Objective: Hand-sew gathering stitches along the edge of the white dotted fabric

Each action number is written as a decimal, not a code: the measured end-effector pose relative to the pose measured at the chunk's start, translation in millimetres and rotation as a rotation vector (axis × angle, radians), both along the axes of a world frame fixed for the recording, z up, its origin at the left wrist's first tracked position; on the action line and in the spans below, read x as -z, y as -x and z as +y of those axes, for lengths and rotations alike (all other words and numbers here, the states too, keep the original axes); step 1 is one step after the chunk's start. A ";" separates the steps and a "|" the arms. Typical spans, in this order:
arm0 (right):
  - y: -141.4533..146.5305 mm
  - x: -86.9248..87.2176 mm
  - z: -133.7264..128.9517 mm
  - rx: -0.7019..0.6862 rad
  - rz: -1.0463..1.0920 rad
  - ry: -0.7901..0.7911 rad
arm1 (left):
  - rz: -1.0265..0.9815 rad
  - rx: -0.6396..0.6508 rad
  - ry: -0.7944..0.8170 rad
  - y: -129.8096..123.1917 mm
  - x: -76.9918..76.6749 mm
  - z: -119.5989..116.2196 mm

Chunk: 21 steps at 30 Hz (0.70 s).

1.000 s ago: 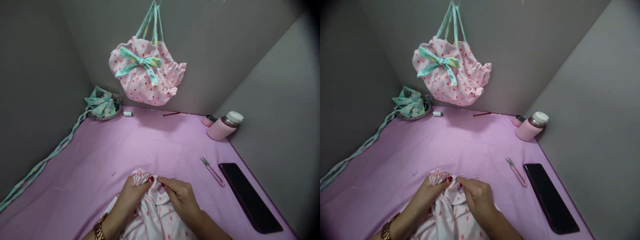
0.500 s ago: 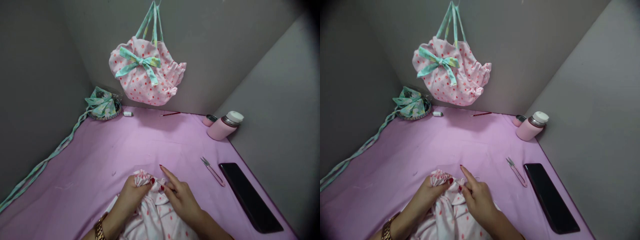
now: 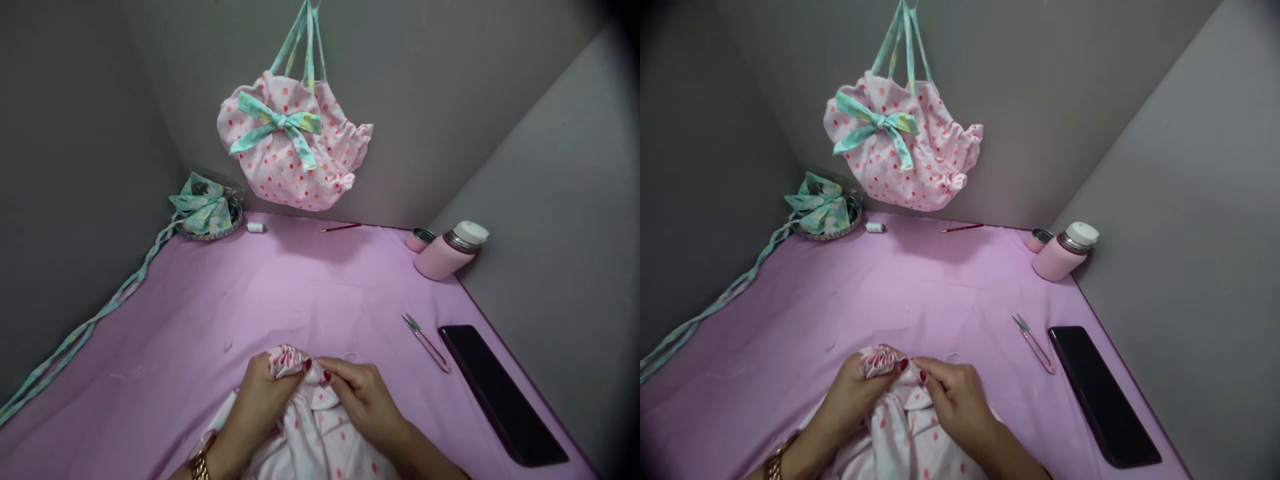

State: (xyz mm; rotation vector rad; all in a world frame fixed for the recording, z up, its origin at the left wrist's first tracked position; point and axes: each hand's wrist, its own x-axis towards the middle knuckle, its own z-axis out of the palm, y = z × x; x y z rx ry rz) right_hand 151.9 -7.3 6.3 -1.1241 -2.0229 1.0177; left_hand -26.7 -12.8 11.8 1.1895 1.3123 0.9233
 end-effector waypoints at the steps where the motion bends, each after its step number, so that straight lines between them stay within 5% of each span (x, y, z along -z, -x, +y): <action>1: -0.1 1.2 -0.6 0.008 -0.002 -0.026 | 0.041 0.005 -0.036 0.6 -1.4 -1.2; 10: -1.1 4.4 -4.4 0.028 -0.046 -0.349 | 0.398 0.136 -0.666 4.1 -12.0 -12.2; 21: 0.4 4.2 -3.9 0.026 0.020 -0.341 | 0.428 0.183 -0.745 3.8 -13.2 -15.3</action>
